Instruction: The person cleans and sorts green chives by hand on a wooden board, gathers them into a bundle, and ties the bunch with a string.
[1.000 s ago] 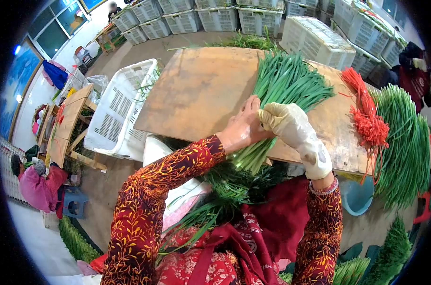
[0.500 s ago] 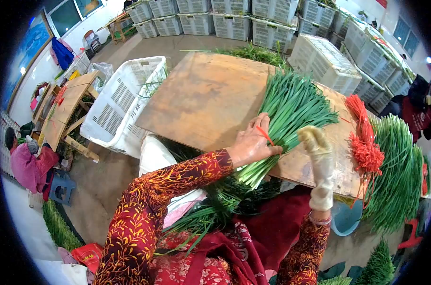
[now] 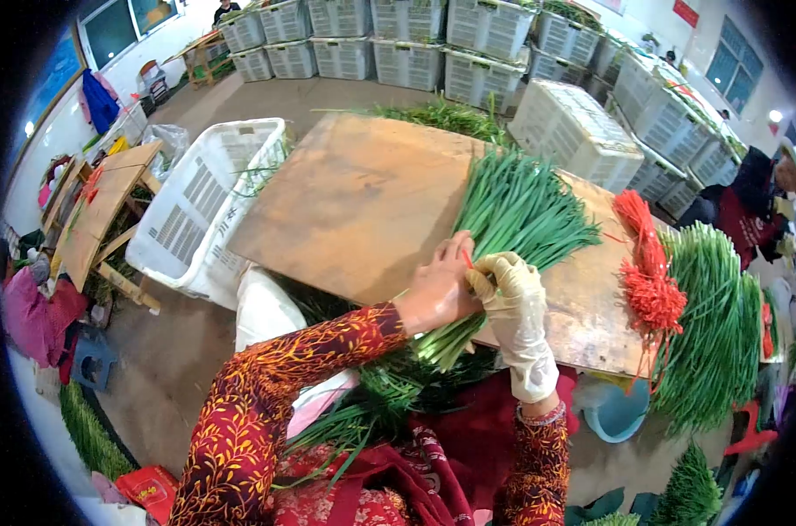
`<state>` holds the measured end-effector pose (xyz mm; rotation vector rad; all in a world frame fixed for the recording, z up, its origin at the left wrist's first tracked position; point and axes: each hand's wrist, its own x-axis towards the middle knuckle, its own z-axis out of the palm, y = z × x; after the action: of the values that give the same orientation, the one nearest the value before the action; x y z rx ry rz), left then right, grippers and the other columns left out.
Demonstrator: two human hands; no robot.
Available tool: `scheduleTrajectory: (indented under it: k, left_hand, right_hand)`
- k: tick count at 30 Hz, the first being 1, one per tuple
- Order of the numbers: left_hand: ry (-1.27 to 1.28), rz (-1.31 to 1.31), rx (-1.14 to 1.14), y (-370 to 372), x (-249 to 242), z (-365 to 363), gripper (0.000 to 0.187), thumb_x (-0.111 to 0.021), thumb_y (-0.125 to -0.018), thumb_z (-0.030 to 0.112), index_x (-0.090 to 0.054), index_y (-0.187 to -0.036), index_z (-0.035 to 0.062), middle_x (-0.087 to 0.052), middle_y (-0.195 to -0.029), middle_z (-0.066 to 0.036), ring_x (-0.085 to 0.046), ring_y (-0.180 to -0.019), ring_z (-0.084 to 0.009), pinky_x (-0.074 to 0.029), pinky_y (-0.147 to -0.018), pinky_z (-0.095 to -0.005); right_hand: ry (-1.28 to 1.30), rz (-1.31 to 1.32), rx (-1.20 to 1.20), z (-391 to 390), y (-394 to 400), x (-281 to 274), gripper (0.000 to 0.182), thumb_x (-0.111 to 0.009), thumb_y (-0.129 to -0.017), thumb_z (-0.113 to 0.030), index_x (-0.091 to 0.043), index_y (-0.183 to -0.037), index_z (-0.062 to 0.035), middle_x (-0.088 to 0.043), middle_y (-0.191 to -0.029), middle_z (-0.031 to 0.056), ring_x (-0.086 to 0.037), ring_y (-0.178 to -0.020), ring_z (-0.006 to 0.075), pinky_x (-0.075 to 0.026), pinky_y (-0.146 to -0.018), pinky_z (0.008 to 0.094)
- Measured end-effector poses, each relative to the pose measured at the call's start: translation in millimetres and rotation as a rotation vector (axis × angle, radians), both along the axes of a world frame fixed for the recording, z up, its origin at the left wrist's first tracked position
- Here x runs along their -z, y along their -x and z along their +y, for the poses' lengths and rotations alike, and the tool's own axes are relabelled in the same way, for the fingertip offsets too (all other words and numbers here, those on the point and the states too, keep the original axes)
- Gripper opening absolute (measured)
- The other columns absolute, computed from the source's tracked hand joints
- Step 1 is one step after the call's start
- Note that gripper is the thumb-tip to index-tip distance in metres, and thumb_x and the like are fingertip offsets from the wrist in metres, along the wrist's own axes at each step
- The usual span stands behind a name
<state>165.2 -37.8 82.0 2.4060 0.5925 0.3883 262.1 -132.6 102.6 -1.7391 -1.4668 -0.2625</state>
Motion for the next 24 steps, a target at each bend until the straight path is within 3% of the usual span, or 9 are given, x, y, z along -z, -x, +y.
scheduleTrajectory:
  k: [5, 8, 10, 11, 14, 18, 20, 22, 24]
  left_hand:
    - [0.017, 0.055, -0.041, -2.8, -3.8, 1.1, 0.087, -0.064, -0.070, 0.045, -0.019, -0.131, 0.0004, -0.024, -0.136, -0.020, -0.029, -0.123, -0.0384, -0.032, -0.096, -0.0484]
    - [-0.006, 0.032, -0.037, -2.7, -0.9, 1.5, 0.087, -0.064, -0.070, 0.045, -0.021, -0.129, -0.0008, -0.025, -0.134, -0.022, -0.030, -0.122, -0.0387, -0.033, -0.095, -0.0488]
    - [-0.034, 0.021, -0.035, -2.0, 0.3, 4.0, 0.086, -0.064, -0.070, 0.045, -0.022, -0.129, -0.0017, -0.026, -0.132, -0.023, -0.031, -0.121, -0.0387, -0.033, -0.095, -0.0489]
    - [-0.036, 0.027, 0.008, -0.9, 0.5, 6.2, 0.085, -0.064, -0.070, 0.045, -0.024, -0.128, -0.0032, -0.029, -0.130, -0.024, -0.033, -0.119, -0.0388, -0.033, -0.094, -0.0491]
    - [-0.102, 0.079, 0.049, -3.5, 3.7, 7.3, 0.088, -0.064, -0.068, 0.045, -0.025, -0.126, -0.0101, -0.032, -0.128, -0.025, -0.031, -0.120, -0.0389, -0.038, -0.092, -0.0448]
    - [-0.097, 0.164, 0.021, -2.9, -6.1, 7.9, 0.090, -0.059, -0.072, 0.049, -0.024, -0.125, -0.0141, -0.032, -0.126, -0.030, -0.031, -0.120, -0.0416, -0.036, -0.094, -0.0451]
    - [-0.030, 0.051, 0.075, -1.0, 1.9, 18.4, 0.086, -0.057, -0.074, 0.052, -0.027, -0.126, -0.0087, -0.031, -0.127, -0.030, -0.030, -0.121, -0.0397, -0.031, -0.098, -0.0413]
    - [0.047, -0.031, 0.111, 1.1, 5.4, 34.3, 0.077, -0.054, -0.080, 0.049, -0.029, -0.127, -0.0074, -0.032, -0.130, -0.025, -0.032, -0.123, -0.0333, -0.031, -0.099, -0.0378]
    - [0.698, -0.328, 0.063, 4.2, 5.2, 45.3, 0.059, -0.053, -0.084, 0.037, -0.037, -0.122, -0.0060, -0.035, -0.130, -0.016, -0.039, -0.118, -0.0258, -0.033, -0.098, -0.0329]
  right_hand:
    - [-0.230, 0.797, -0.033, 6.2, -30.9, 18.8, 0.011, -0.056, -0.086, -0.014, -0.054, -0.083, -0.0043, -0.048, -0.066, -0.0020, -0.042, -0.063, 0.0064, -0.039, -0.056, 0.0233]
    - [-0.162, 0.695, -0.016, 13.3, -52.8, 26.7, 0.009, -0.056, -0.085, -0.014, -0.054, -0.086, -0.0050, -0.053, -0.072, 0.0010, -0.048, -0.066, 0.0109, -0.041, -0.061, 0.0262]
    - [-0.157, 0.043, -0.057, 26.5, -34.8, 11.4, 0.008, -0.056, -0.082, -0.012, -0.055, -0.087, -0.0056, -0.056, -0.080, 0.0068, -0.053, -0.075, 0.0224, -0.042, -0.071, 0.0338]
    - [-0.046, -0.086, -0.130, 29.4, -23.6, -2.9, 0.011, -0.055, -0.079, -0.012, -0.056, -0.088, -0.0068, -0.056, -0.084, 0.0108, -0.052, -0.085, 0.0311, -0.038, -0.081, 0.0400]
    - [-0.006, -0.262, -0.318, 49.3, -28.1, -1.4, 0.011, -0.058, -0.075, -0.006, -0.053, -0.085, -0.0064, -0.053, -0.081, 0.0099, -0.052, -0.080, 0.0312, -0.040, -0.078, 0.0383]
    - [0.045, -0.060, -0.408, 59.8, -43.8, 11.8, 0.009, -0.057, -0.076, -0.007, -0.054, -0.084, -0.0041, -0.053, -0.080, 0.0109, -0.053, -0.081, 0.0282, -0.041, -0.074, 0.0362]
    - [0.203, 0.374, -0.410, 57.7, -41.5, 7.9, 0.006, -0.056, -0.078, -0.003, -0.052, -0.083, -0.0026, -0.051, -0.079, 0.0108, -0.052, -0.074, 0.0264, -0.043, -0.068, 0.0328]
    - [0.164, 0.352, -0.408, 58.5, -44.0, 16.0, 0.004, -0.054, -0.080, -0.002, -0.052, -0.084, -0.0017, -0.050, -0.078, 0.0109, -0.052, -0.070, 0.0238, -0.043, -0.066, 0.0297]
    - [0.127, 0.350, -0.376, 55.2, -43.4, 17.8, 0.004, -0.054, -0.080, -0.001, -0.052, -0.083, -0.0015, -0.051, -0.078, 0.0105, -0.052, -0.071, 0.0226, -0.043, -0.067, 0.0286]
